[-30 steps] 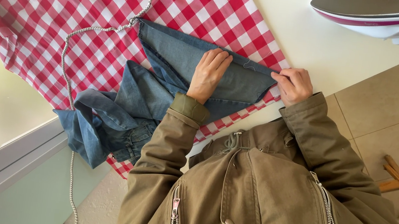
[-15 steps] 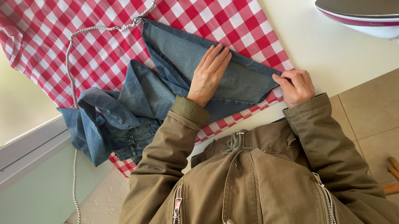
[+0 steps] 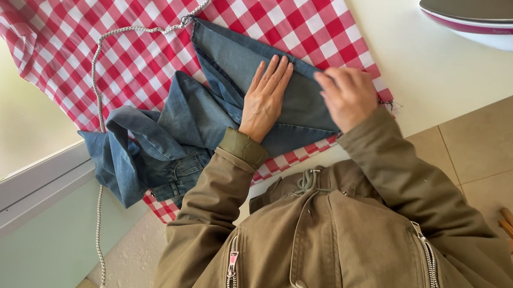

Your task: The person irons a pair of blue jeans on a table covered with a red and white checkered cloth. They use a white iron to press the fabric, occasionally using a ruler to create sharp creases. The person repeatedly folds and unfolds the jeans to ensure the entire garment is smoothed out.

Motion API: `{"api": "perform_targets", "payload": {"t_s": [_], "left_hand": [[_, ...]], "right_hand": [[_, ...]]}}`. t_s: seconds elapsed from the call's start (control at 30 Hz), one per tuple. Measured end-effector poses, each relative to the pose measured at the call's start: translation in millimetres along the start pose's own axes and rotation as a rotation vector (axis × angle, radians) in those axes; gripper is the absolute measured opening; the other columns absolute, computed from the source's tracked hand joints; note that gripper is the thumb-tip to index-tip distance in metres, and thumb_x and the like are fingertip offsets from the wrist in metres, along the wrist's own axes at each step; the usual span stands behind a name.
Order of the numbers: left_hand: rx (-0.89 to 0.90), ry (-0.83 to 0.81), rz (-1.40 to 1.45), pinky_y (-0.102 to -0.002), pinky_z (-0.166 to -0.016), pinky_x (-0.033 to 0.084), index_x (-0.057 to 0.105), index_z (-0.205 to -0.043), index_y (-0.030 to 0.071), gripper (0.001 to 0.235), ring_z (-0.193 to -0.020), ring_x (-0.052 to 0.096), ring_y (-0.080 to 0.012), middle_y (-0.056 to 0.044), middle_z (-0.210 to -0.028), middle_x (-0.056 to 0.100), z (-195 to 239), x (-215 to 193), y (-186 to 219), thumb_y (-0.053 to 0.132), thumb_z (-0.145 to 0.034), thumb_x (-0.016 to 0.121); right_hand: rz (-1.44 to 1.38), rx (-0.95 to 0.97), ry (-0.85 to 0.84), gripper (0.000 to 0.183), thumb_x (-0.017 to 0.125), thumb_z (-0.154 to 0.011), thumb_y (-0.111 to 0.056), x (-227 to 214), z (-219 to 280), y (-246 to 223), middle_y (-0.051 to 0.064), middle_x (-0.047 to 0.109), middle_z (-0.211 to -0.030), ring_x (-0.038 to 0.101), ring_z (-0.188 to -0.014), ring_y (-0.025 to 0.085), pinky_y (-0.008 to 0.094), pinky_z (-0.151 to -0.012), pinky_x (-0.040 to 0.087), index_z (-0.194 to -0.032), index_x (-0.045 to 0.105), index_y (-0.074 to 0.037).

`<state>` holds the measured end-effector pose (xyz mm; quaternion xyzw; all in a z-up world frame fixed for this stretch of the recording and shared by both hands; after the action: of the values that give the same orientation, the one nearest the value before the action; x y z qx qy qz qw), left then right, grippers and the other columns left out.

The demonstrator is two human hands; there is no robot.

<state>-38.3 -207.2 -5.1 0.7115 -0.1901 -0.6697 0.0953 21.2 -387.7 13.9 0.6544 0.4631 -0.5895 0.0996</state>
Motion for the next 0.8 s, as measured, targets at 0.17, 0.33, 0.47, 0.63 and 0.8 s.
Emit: {"api": "perform_targets", "payload": {"t_s": [0.17, 0.33, 0.47, 0.63, 0.8], "left_hand": [[-0.029, 0.006, -0.020, -0.048, -0.127, 0.031, 0.054, -0.149, 0.001, 0.051, -0.151, 0.041, -0.0271, -0.013, -0.158, 0.050, 4, 1, -2, 0.000, -0.098, 0.054], [-0.054, 0.025, 0.003, -0.048, -0.130, 0.031, 0.053, -0.150, 0.002, 0.051, -0.154, 0.040, -0.0256, -0.011, -0.160, 0.047, 10, 11, -9, 0.000, -0.099, 0.055], [-0.038, 0.020, -0.017, -0.048, -0.129, 0.030, 0.051, -0.152, 0.004, 0.050, -0.154, 0.038, -0.0253, -0.010, -0.161, 0.045, 8, 12, -7, 0.006, -0.103, 0.058], [-0.064, -0.002, 0.004, -0.050, -0.130, 0.029, 0.047, -0.156, 0.006, 0.053, -0.155, 0.037, -0.0272, -0.013, -0.164, 0.043, 6, 12, -5, 0.014, -0.106, 0.061], [-0.045, -0.016, -0.003, -0.056, -0.128, 0.027, 0.051, -0.154, 0.024, 0.055, -0.153, 0.037, -0.0344, -0.018, -0.163, 0.039, 5, 13, 0, 0.026, -0.102, 0.068]], "right_hand": [[0.036, -0.092, 0.116, 0.027, 0.080, -0.090, -0.005, 18, -29, -18, 0.003, 0.066, -0.118, 0.063, -0.108, 0.021, 0.038, -0.096, 0.053, -0.117, 0.075, -0.006], [-0.011, -0.077, 0.153, 0.013, 0.082, -0.097, -0.005, 28, -33, -13, 0.002, 0.065, -0.113, 0.063, -0.104, 0.021, 0.038, -0.091, 0.054, -0.103, 0.071, -0.004], [-0.014, -0.079, 0.155, 0.015, 0.082, -0.093, -0.004, 28, -35, -12, 0.003, 0.065, -0.110, 0.064, -0.104, 0.022, 0.037, -0.090, 0.054, -0.096, 0.068, -0.005], [-0.005, -0.073, 0.146, 0.017, 0.084, -0.090, -0.004, 24, -24, -7, 0.004, 0.065, -0.110, 0.064, -0.103, 0.022, 0.038, -0.089, 0.055, -0.095, 0.068, -0.004], [-0.006, -0.055, 0.109, 0.016, 0.085, -0.089, 0.000, 0, 8, 13, 0.005, 0.067, -0.107, 0.065, -0.097, 0.024, 0.037, -0.085, 0.055, -0.096, 0.071, -0.003]]}}
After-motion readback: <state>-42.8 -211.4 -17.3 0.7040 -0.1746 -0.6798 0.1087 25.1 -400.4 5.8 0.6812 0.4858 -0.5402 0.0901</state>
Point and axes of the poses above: each hand's wrist, its own z-axis away from the middle knuckle, its own x-axis out of the palm, y = z × x, the point moved 5 cm from there along -z, towards the middle knuckle
